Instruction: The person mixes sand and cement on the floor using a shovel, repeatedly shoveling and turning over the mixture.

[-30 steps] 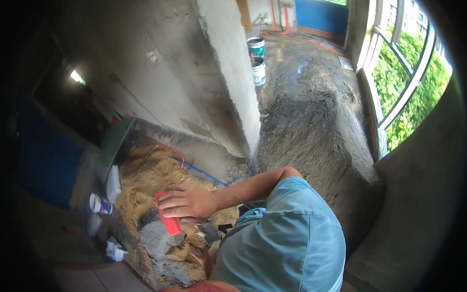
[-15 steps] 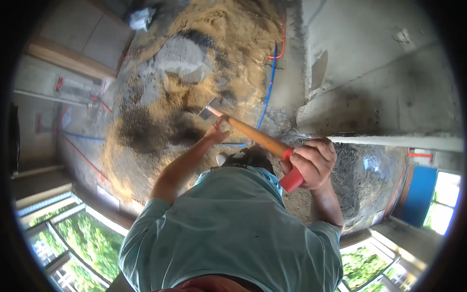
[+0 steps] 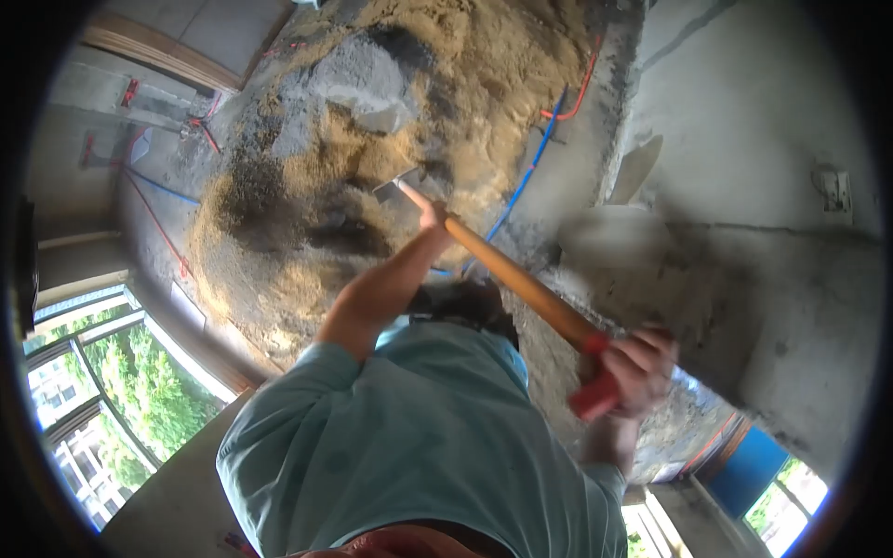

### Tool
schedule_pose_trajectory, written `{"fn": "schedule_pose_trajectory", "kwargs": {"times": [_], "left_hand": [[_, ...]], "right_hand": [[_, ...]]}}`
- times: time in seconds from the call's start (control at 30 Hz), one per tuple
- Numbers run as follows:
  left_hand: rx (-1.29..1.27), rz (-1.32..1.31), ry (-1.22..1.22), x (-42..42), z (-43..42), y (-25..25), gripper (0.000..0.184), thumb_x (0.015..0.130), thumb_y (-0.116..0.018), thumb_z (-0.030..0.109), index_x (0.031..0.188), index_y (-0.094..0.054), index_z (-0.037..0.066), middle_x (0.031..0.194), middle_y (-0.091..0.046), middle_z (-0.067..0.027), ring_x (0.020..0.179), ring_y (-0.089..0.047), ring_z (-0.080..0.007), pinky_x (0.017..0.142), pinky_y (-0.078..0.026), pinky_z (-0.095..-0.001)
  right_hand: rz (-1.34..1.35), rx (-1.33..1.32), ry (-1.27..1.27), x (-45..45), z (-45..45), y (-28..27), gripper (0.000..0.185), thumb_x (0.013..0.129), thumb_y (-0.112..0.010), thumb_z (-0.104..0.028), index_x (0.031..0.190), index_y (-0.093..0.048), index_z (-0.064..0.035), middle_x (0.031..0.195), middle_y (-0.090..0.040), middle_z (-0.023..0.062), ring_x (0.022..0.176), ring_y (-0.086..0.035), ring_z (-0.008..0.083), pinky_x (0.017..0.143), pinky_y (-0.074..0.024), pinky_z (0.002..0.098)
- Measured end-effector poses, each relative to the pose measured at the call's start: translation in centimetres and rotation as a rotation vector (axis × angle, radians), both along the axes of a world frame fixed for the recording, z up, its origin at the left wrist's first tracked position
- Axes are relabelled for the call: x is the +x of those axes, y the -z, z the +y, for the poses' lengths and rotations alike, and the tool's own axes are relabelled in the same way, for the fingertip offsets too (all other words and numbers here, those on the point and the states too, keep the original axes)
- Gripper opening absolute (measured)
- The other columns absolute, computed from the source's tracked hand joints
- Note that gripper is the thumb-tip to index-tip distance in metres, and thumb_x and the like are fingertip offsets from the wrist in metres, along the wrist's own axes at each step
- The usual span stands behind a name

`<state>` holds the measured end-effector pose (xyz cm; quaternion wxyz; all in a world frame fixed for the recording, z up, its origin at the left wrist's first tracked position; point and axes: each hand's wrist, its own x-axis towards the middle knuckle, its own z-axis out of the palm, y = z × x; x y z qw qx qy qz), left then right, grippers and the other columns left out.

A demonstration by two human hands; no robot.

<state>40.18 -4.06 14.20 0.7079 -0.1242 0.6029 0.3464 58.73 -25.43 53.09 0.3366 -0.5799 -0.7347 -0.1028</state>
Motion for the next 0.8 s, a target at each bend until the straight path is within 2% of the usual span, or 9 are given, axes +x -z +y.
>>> {"fn": "schedule_pose_trajectory", "kwargs": {"times": [0.03,0.07,0.2,0.4,0.57,0.67,0.73,0.77,0.8], "left_hand": [[0.024,-0.112,-0.058,1.7,0.4,2.8,0.024,0.079,-0.052,0.016,0.097,-0.042,0.003,0.073,-0.048,-0.0149,0.063,-0.052,-0.0309,0.055,-0.046,-0.0454],[0.052,-0.162,-0.093,3.2,0.9,0.9,0.023,0.079,-0.052,0.015,0.096,-0.041,0.003,0.073,-0.047,-0.0147,0.061,-0.052,-0.0307,0.056,-0.046,-0.0455],[0.176,-0.327,-0.207,7.3,5.4,-10.2,0.019,0.080,-0.050,0.014,0.092,-0.040,0.004,0.077,-0.046,-0.0144,0.055,-0.048,-0.0297,0.058,-0.045,-0.0458],[0.273,-0.411,-0.187,16.7,17.7,-16.9,0.012,0.078,-0.051,0.003,0.088,-0.044,0.000,0.062,-0.048,-0.0116,0.056,-0.052,-0.0254,0.050,-0.047,-0.0383],[0.297,-0.452,-0.245,20.5,26.9,-21.5,0.007,0.077,-0.051,0.002,0.082,-0.046,-0.001,0.069,-0.047,-0.0122,0.057,-0.049,-0.0243,0.052,-0.043,-0.0380],[0.170,-0.299,-0.169,18.9,32.5,-10.7,0.004,0.077,-0.051,0.004,0.078,-0.047,0.003,0.067,-0.047,-0.0118,0.057,-0.050,-0.0247,0.053,-0.043,-0.0381],[0.032,-0.340,-0.113,14.1,34.6,1.3,0.005,0.077,-0.051,0.006,0.075,-0.046,0.005,0.065,-0.047,-0.0108,0.057,-0.050,-0.0253,0.053,-0.044,-0.0379],[-0.005,-0.461,-0.222,12.7,35.0,9.2,0.006,0.076,-0.051,0.004,0.075,-0.045,0.004,0.066,-0.048,-0.0115,0.060,-0.052,-0.0263,0.055,-0.045,-0.0392],[0.044,-0.247,-0.021,10.1,35.6,8.8,0.009,0.075,-0.051,0.002,0.081,-0.044,0.001,0.067,-0.049,-0.0130,0.062,-0.052,-0.0271,0.056,-0.045,-0.0405]], "right_hand": [[0.011,0.023,0.023,2.0,-0.2,-1.1,0.022,0.071,-0.071,-0.020,0.083,-0.055,-0.0091,0.077,-0.056,0.0061,0.073,-0.055,0.0267,0.069,-0.0475,0.0433],[0.048,0.069,0.084,3.8,-0.9,-2.1,0.025,0.074,-0.070,-0.031,0.079,-0.056,-0.0096,0.078,-0.057,0.0057,0.076,-0.055,0.0283,0.069,-0.0477,0.0432],[0.070,0.193,0.140,10.4,-2.9,-8.4,0.026,0.082,-0.060,-0.021,0.086,-0.055,0.0040,0.075,-0.054,0.0148,0.067,-0.052,0.0286,0.060,-0.0447,0.0426],[-0.607,0.071,0.709,17.9,-3.2,-19.4,0.021,0.088,-0.053,-0.015,0.091,-0.059,0.0056,0.083,-0.061,0.0148,0.075,-0.059,0.0236,0.063,-0.0455,0.0331],[-0.675,0.094,0.981,17.1,5.0,-26.1,0.019,0.090,-0.050,-0.012,0.091,-0.061,0.0044,0.082,-0.060,0.0127,0.076,-0.058,0.0232,0.063,-0.0458,0.0320],[-0.456,-0.049,0.904,13.5,13.9,-21.8,0.021,0.088,-0.054,-0.015,0.092,-0.060,0.0046,0.077,-0.060,0.0111,0.070,-0.056,0.0204,0.061,-0.0456,0.0311],[-0.079,-0.012,0.879,8.1,20.7,-9.5,0.025,0.089,-0.052,-0.024,0.085,-0.057,0.0008,0.077,-0.054,0.0074,0.072,-0.053,0.0182,0.067,-0.0427,0.0302],[-0.213,-0.003,0.832,7.3,21.5,-4.4,0.020,0.087,-0.055,-0.019,0.087,-0.055,0.0012,0.080,-0.055,0.0094,0.073,-0.053,0.0209,0.065,-0.0426,0.0298],[-0.137,0.050,0.420,5.2,24.8,-0.9,0.017,0.087,-0.053,-0.016,0.085,-0.052,0.0008,0.080,-0.053,0.0094,0.068,-0.051,0.0197,0.059,-0.0406,0.0279]]}}
